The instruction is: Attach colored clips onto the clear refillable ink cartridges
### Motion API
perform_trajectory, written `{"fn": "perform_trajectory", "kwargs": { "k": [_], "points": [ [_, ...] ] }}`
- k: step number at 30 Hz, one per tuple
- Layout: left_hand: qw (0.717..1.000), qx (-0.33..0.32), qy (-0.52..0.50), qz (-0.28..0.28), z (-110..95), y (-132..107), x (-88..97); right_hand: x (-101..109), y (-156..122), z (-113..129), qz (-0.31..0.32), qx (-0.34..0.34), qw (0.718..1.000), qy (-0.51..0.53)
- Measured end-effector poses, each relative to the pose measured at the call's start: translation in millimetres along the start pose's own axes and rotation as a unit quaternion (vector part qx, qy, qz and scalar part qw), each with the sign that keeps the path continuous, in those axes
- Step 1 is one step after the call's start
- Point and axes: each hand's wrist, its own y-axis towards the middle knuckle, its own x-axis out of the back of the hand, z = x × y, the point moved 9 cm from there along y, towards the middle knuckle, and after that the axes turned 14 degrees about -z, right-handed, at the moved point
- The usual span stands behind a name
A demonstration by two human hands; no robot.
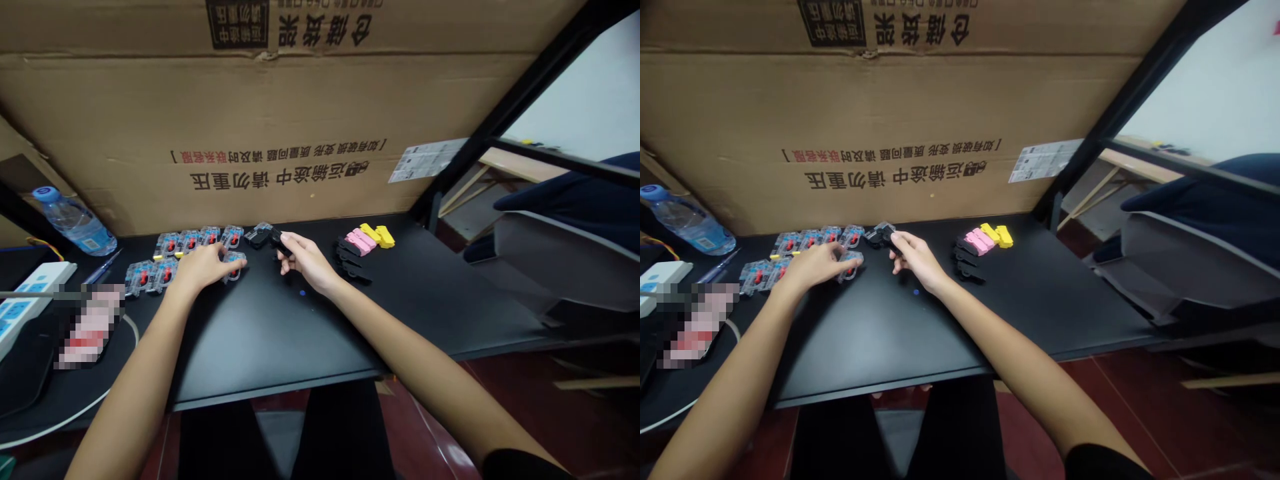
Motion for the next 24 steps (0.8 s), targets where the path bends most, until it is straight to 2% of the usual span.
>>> {"fn": "perform_trajectory", "kwargs": {
  "k": [4,7,9,12,14,16,19,24],
  "points": [
    [0.999,-0.035,-0.035,-0.001,-8.6,0.4,-12.9,2.0,0.9,-4.1,-0.008,-0.012,1.000,-0.009],
    [0.985,-0.055,-0.162,0.021,-18.7,0.8,-20.8,1.9,1.8,-7.8,0.000,-0.011,0.999,-0.031],
    [0.955,-0.045,-0.291,0.039,-26.3,0.8,-22.4,1.3,3.0,-7.7,0.007,0.010,0.998,-0.055],
    [0.884,-0.019,-0.464,0.056,-38.6,0.0,-20.4,-0.3,3.5,-1.6,0.013,0.070,0.993,-0.090],
    [0.838,0.002,-0.541,0.067,-45.7,-1.5,-20.0,-1.3,1.5,5.7,0.010,0.115,0.987,-0.109],
    [0.804,0.019,-0.590,0.077,-51.4,-3.7,-20.8,-2.0,-2.1,13.0,0.004,0.150,0.981,-0.121],
    [0.780,0.020,-0.619,0.091,-58.8,-7.5,-21.7,-2.2,-8.1,21.8,-0.004,0.180,0.975,-0.127],
    [0.774,-0.010,-0.626,0.093,-64.4,-10.1,-17.5,-2.8,-13.7,28.5,-0.005,0.205,0.966,-0.157]
  ]
}}
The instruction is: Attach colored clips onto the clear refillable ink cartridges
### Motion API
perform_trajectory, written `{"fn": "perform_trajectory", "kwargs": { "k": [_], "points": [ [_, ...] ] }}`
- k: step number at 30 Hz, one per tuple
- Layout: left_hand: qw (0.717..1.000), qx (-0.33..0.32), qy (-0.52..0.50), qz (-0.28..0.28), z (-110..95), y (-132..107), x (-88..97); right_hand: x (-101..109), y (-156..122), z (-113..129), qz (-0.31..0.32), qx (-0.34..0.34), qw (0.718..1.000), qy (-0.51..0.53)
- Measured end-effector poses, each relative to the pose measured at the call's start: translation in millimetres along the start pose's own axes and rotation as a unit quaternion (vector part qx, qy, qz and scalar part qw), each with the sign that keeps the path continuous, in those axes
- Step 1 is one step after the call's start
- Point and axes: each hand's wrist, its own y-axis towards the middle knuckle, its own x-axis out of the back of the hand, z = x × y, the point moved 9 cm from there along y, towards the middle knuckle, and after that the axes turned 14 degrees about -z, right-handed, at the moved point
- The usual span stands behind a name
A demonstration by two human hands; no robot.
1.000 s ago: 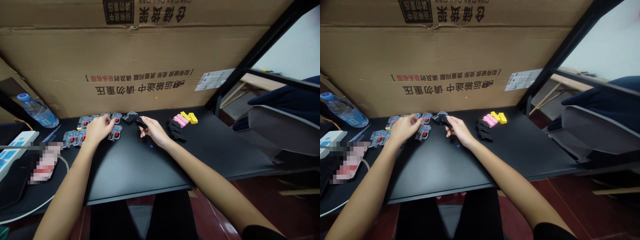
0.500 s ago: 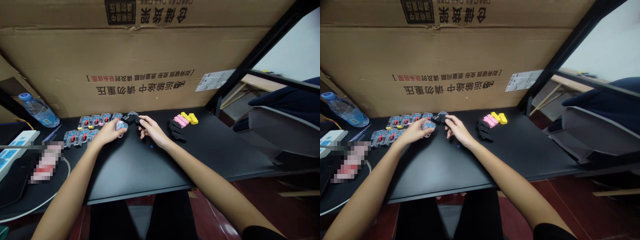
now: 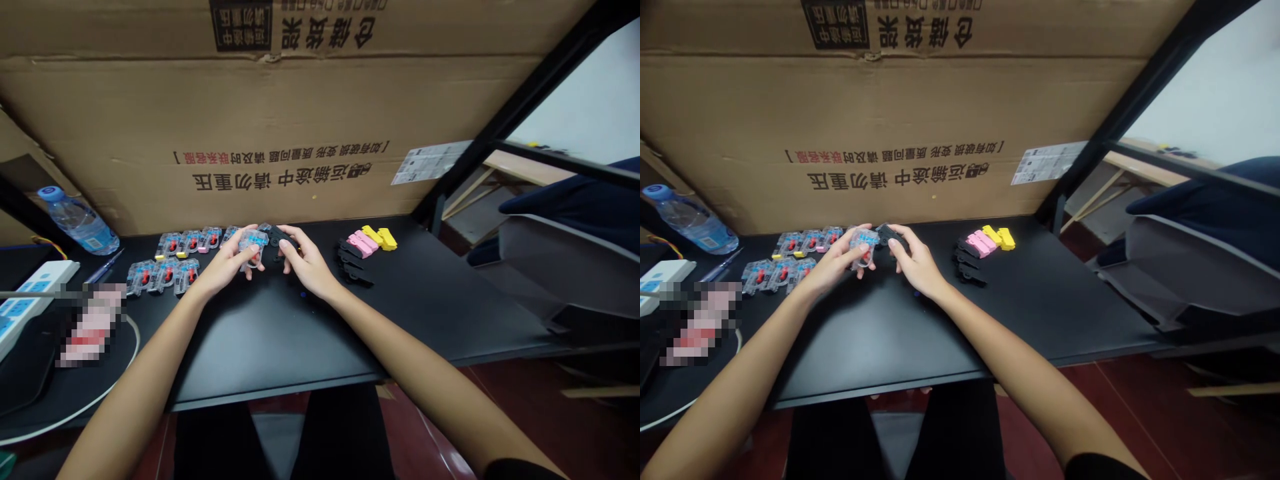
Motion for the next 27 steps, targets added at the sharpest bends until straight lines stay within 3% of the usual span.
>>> {"fn": "perform_trajectory", "kwargs": {
  "k": [9,20,27],
  "points": [
    [1.000,-0.022,0.015,0.014,-3.7,-0.9,-0.8,1.8,-0.1,3.0,-0.005,0.021,0.999,-0.025],
    [0.998,-0.037,0.051,0.029,-1.5,-2.9,-6.1,-7.8,-6.9,1.8,0.049,0.034,0.997,-0.057],
    [0.999,-0.038,0.015,0.019,-1.7,-1.9,-5.2,-11.1,-9.2,-0.2,0.069,0.023,0.996,-0.055]
  ]
}}
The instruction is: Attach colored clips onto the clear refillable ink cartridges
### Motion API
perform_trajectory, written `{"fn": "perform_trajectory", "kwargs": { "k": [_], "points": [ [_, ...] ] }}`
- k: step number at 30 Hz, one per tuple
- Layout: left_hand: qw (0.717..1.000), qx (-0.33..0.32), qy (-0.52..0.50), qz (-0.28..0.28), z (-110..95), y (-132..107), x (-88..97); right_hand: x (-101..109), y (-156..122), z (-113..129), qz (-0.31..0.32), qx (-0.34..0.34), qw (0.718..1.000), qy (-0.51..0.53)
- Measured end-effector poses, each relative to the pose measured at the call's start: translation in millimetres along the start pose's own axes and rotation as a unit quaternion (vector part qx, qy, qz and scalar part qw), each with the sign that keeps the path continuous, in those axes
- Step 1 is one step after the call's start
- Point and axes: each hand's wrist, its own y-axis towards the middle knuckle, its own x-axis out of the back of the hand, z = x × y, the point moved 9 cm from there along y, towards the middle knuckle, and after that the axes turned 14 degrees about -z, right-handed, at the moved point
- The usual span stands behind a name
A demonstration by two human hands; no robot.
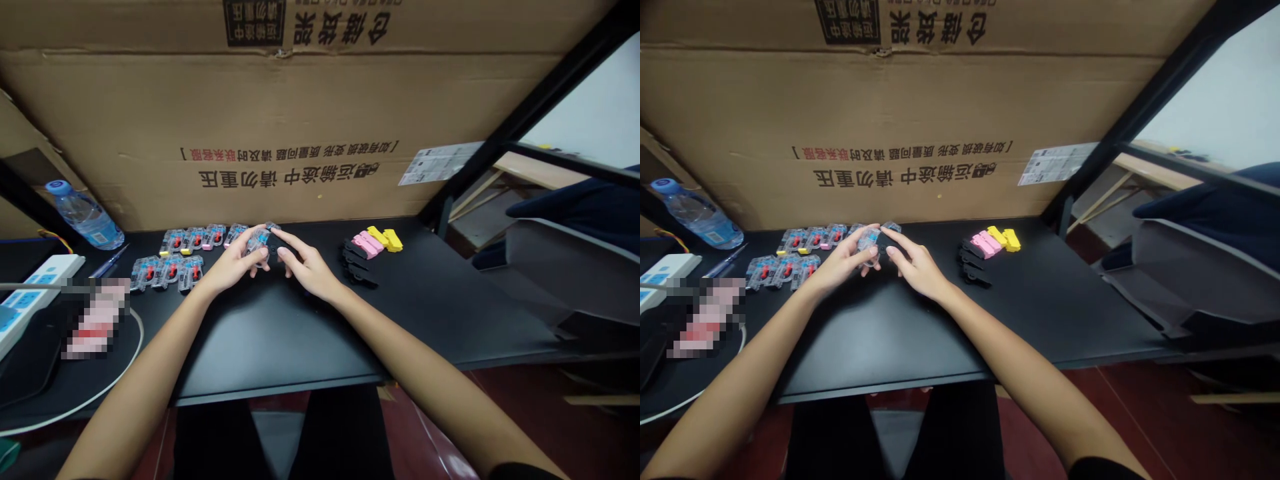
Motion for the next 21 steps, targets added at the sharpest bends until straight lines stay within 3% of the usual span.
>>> {"fn": "perform_trajectory", "kwargs": {
  "k": [4,10,17,21],
  "points": [
    [1.000,0.001,-0.023,-0.003,-1.2,1.1,0.5,-1.3,-1.5,-0.8,-0.001,0.004,1.000,-0.007],
    [1.000,0.011,-0.020,-0.010,-0.3,1.3,-0.9,1.1,-1.4,9.7,-0.024,0.075,0.994,-0.073],
    [0.999,0.045,-0.011,-0.020,3.4,-4.2,-8.1,14.7,2.4,9.3,-0.102,0.095,0.982,-0.130],
    [0.997,0.057,-0.024,-0.048,4.7,-4.0,-6.8,15.4,3.1,6.8,-0.096,0.104,0.979,-0.146]
  ]
}}
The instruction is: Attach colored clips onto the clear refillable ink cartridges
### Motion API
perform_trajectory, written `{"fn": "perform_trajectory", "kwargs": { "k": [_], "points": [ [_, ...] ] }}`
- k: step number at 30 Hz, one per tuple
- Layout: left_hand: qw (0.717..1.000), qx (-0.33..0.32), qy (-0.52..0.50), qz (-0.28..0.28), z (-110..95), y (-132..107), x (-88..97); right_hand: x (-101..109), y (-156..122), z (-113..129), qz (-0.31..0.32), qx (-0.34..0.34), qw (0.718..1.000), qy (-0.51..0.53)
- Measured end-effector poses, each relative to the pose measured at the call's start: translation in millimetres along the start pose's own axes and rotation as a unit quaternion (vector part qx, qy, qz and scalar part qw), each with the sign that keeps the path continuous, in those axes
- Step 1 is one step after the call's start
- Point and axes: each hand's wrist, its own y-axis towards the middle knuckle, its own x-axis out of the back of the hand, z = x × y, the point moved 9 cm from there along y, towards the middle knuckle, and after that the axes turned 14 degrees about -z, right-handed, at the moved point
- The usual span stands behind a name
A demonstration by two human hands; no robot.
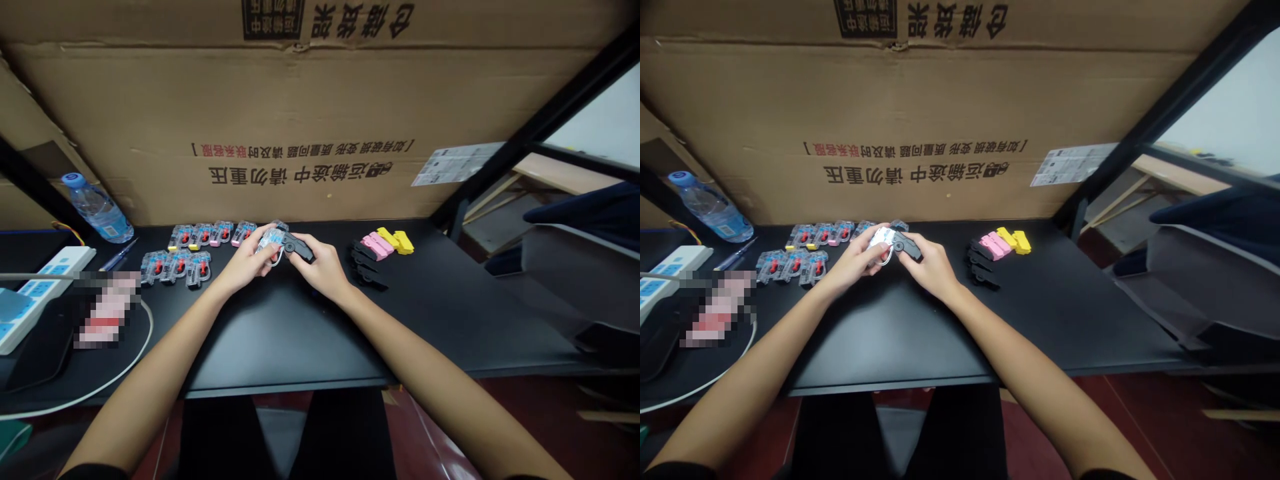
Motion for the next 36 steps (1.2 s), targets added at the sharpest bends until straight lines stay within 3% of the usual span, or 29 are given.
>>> {"fn": "perform_trajectory", "kwargs": {
  "k": [6,15,20,36],
  "points": [
    [1.000,0.017,-0.020,-0.008,2.7,1.7,0.3,-4.2,-4.8,-6.5,0.029,-0.013,0.999,-0.012],
    [0.996,0.063,-0.070,0.007,7.2,-1.3,-5.9,-4.0,-5.0,-2.9,0.046,0.052,0.995,-0.071],
    [0.996,0.054,-0.072,0.000,6.9,-1.7,-6.1,-5.6,-6.6,3.3,0.059,0.091,0.992,-0.057],
    [0.996,0.081,-0.024,0.007,8.3,-2.9,-3.0,-10.0,-5.6,6.6,0.134,0.129,0.983,-0.008]
  ]
}}
